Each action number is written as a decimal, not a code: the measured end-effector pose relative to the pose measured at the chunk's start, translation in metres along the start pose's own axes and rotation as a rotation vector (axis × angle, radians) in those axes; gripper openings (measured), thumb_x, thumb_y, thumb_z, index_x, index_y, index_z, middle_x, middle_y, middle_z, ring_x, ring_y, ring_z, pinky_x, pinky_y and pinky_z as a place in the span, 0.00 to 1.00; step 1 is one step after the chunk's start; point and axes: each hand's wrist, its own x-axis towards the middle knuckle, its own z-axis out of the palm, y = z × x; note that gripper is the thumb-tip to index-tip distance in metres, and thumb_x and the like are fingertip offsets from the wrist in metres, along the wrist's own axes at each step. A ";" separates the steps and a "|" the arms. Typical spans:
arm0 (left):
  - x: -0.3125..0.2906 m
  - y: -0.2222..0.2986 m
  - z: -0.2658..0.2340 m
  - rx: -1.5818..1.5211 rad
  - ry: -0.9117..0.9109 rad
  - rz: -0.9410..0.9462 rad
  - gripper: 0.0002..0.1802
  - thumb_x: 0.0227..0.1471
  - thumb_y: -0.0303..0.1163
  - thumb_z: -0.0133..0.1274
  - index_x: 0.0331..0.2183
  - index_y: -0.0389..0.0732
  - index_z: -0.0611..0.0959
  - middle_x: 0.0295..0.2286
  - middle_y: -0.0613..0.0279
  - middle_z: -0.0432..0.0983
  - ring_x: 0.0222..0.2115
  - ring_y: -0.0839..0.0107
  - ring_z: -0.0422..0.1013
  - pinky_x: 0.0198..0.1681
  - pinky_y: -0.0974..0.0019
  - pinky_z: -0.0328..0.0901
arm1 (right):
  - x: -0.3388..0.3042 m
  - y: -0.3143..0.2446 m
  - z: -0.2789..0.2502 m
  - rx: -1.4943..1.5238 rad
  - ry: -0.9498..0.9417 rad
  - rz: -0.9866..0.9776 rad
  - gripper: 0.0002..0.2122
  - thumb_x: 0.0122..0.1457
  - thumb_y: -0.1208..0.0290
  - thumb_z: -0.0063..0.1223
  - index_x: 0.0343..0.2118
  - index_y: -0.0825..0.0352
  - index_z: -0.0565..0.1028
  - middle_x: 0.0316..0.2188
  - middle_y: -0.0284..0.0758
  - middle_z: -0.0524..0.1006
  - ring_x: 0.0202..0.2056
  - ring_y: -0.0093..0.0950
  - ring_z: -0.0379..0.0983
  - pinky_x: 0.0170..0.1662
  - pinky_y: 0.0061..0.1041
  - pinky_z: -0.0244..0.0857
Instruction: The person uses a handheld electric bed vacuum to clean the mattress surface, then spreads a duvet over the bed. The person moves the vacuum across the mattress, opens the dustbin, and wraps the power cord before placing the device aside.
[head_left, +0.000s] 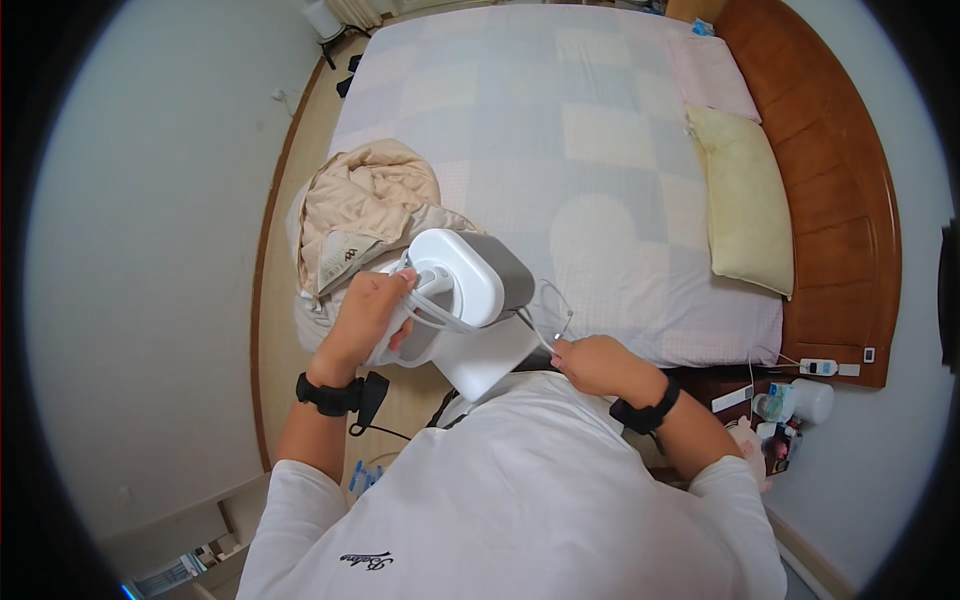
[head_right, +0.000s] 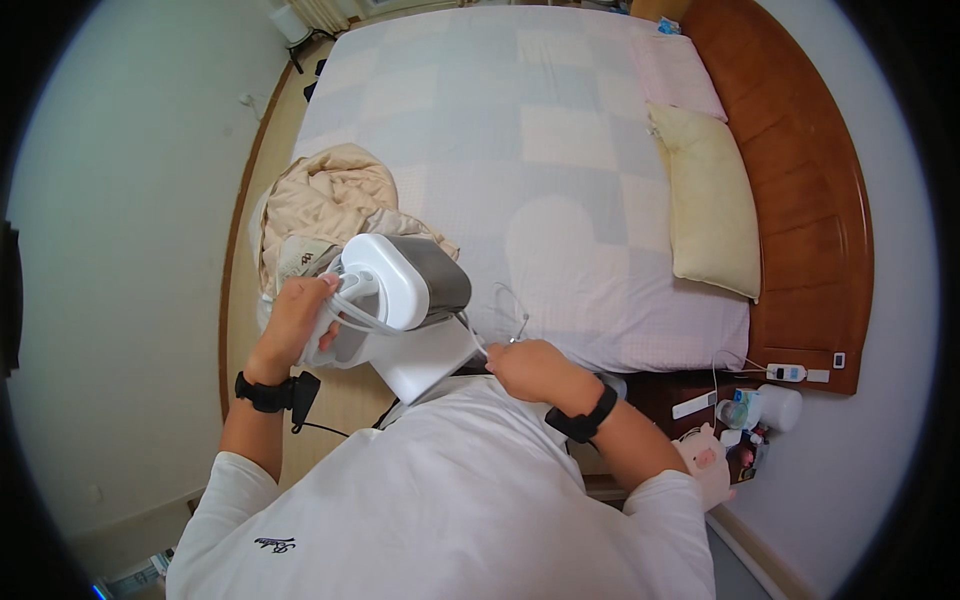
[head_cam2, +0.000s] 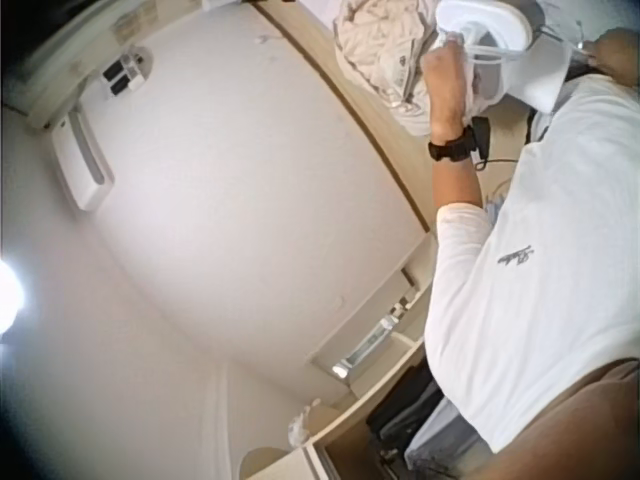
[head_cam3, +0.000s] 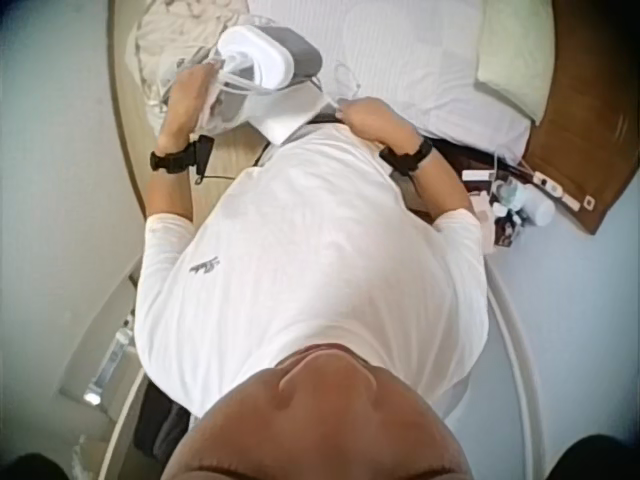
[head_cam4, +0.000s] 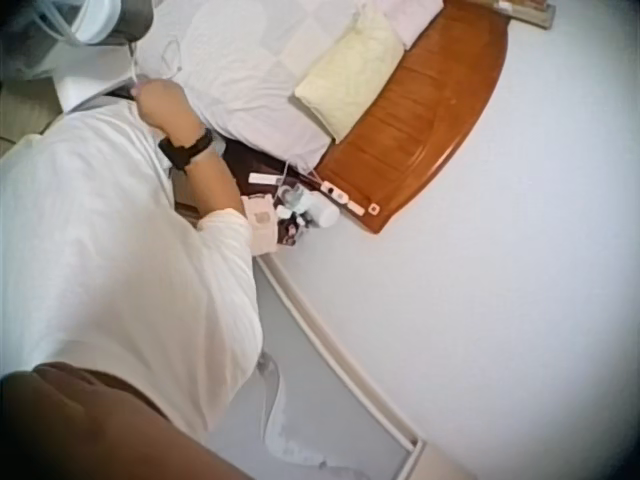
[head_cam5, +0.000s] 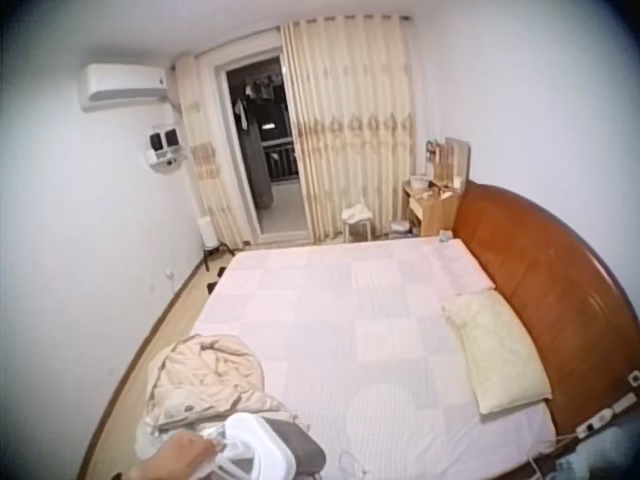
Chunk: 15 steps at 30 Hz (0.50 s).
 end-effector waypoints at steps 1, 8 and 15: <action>0.002 0.000 0.003 0.024 0.001 -0.016 0.27 0.67 0.44 0.52 0.21 0.33 0.81 0.13 0.63 0.72 0.10 0.77 0.63 0.14 0.69 0.56 | -0.001 -0.009 -0.019 -0.060 -0.029 -0.057 0.12 0.63 0.65 0.53 0.38 0.72 0.76 0.30 0.49 0.83 0.32 0.49 0.81 0.35 0.46 0.74; -0.012 0.004 0.036 0.161 -0.031 -0.027 0.27 0.68 0.46 0.51 0.23 0.37 0.82 0.13 0.66 0.71 0.10 0.78 0.63 0.15 0.70 0.56 | 0.037 -0.097 -0.131 -0.343 -0.279 -0.518 0.07 0.47 0.77 0.59 0.30 0.70 0.82 0.27 0.46 0.82 0.31 0.47 0.82 0.33 0.43 0.75; -0.070 0.005 0.064 0.069 -0.425 0.263 0.09 0.55 0.30 0.56 0.36 0.35 0.83 0.25 0.69 0.74 0.27 0.80 0.68 0.30 0.70 0.65 | 0.040 -0.172 -0.210 -0.225 -0.478 -0.904 0.07 0.47 0.75 0.64 0.31 0.69 0.83 0.26 0.43 0.82 0.31 0.44 0.80 0.33 0.42 0.72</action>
